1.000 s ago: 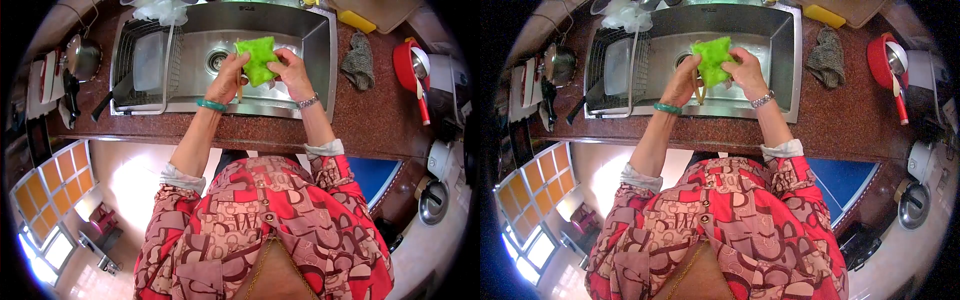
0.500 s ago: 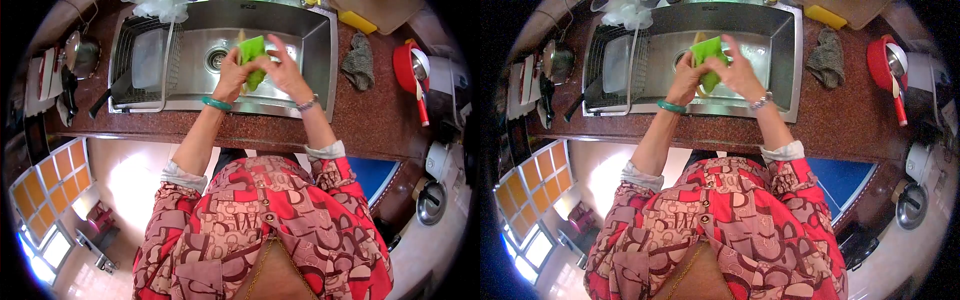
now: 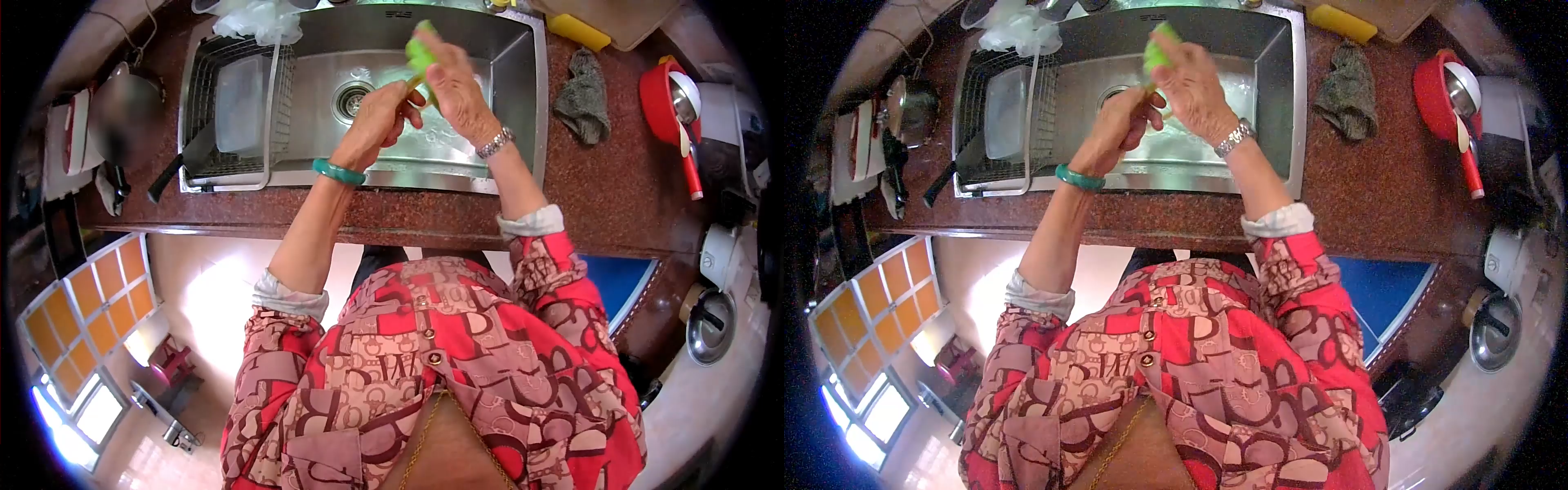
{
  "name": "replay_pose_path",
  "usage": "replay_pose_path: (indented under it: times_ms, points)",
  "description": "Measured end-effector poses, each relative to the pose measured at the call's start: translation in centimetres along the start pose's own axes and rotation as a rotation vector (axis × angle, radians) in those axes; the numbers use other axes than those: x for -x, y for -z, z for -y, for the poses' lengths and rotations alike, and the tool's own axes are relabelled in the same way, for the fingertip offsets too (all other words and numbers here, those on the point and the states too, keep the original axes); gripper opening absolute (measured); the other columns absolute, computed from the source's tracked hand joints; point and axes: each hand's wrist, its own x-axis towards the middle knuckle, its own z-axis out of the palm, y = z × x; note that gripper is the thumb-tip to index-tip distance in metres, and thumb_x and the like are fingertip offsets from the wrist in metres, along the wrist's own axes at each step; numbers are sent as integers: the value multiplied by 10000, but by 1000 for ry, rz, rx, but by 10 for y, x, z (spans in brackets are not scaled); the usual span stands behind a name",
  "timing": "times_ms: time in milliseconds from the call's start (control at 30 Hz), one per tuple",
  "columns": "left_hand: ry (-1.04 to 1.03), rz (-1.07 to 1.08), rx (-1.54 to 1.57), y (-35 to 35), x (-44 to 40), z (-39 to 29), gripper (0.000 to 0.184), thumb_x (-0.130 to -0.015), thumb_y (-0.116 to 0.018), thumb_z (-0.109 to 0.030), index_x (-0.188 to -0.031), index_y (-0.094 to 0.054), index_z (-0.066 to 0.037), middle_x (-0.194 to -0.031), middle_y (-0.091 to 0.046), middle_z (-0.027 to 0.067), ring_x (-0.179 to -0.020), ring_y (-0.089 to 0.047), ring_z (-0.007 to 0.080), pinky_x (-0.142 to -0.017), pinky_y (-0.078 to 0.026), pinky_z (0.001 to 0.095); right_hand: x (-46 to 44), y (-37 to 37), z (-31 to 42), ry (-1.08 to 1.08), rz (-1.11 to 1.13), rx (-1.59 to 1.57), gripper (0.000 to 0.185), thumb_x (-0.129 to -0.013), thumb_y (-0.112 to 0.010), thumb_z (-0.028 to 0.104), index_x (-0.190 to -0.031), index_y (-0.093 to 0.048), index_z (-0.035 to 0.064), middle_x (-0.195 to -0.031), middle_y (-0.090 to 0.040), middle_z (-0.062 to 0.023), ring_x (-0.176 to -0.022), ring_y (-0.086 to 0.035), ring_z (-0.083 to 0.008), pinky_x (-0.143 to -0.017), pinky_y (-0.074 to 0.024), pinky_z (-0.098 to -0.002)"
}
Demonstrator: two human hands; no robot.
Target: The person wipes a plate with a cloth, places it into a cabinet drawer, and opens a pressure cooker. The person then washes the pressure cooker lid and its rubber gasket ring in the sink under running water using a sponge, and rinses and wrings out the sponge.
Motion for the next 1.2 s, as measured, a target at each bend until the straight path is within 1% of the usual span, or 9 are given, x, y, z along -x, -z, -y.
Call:
replay_pose_path:
  times_ms: [33,200,367,433,600,867,900,1000,1200]
  points:
    - [1,2,-3,2,-1,1,320,-912,-373,-316,-875,-555,-56,-706,-566,37,-388,-262,28,-351,-171,195,-2,1,0,101,194,256,482,-900,-470,394,-1281,-409,106,-1080,-528,-100,-1025,-464,-162,-901,-374,-308]
    - [-72,89,-5,15,-2,2,337,-898,-400,-361,-827,-550,-68,-690,-516,-17,-448,-278,35,-407,-208,192,0,12,-2,-139,385,-282,577,-785,-504,92,-1340,-354,137,-1143,-548,-110,-1023,-529,-185,-897,-406,-287]
    - [1,171,8,25,1,-8,349,-903,-397,-388,-800,-530,-82,-652,-458,-46,-486,-287,39,-450,-224,195,-3,15,10,-173,457,-91,718,-705,-628,67,-1353,-343,190,-1151,-540,-39,-1015,-501,-132,-908,-400,-296]
    - [-20,183,28,21,3,-12,339,-905,-397,-378,-772,-520,-91,-639,-440,-50,-484,-285,37,-445,-207,191,-5,9,7,36,422,-32,719,-670,-646,145,-1331,-364,168,-1106,-559,-105,-991,-547,-204,-886,-420,-301]
    - [-49,178,71,13,8,-26,332,-904,-398,-345,-679,-464,-109,-601,-393,-60,-468,-269,32,-424,-175,199,9,-4,5,-155,322,-153,581,-659,-744,343,-1138,-511,111,-935,-622,-101,-859,-600,-225,-772,-468,-308]
    - [16,189,-82,15,16,-26,327,-905,-395,-298,-626,-370,-131,-536,-297,-73,-406,-201,30,-375,-146,210,-4,12,-18,171,224,454,337,-724,-671,335,-974,-531,158,-835,-613,-95,-757,-586,-302,-669,-465,-395]
    - [33,191,-85,20,20,-25,335,-908,-402,-320,-632,-374,-133,-545,-310,-70,-405,-201,32,-375,-148,207,-5,17,-22,197,218,476,308,-680,-701,179,-951,-569,112,-842,-607,-93,-782,-589,-296,-674,-471,-348]
    - [-86,202,-133,45,33,-27,357,-912,-407,-346,-626,-360,-137,-547,-297,-68,-423,-214,35,-386,-166,211,-6,48,-59,41,238,526,281,-712,-698,205,-955,-588,117,-816,-609,-90,-760,-595,-291,-660,-471,-344]
    - [-159,119,-373,61,19,-14,405,-899,-445,-410,-951,-618,-47,-800,-612,28,-738,-549,96,-640,-415,237,-15,44,-21,72,222,653,243,-734,-662,254,-857,-555,74,-785,-598,-132,-753,-588,-320,-631,-464,-379]
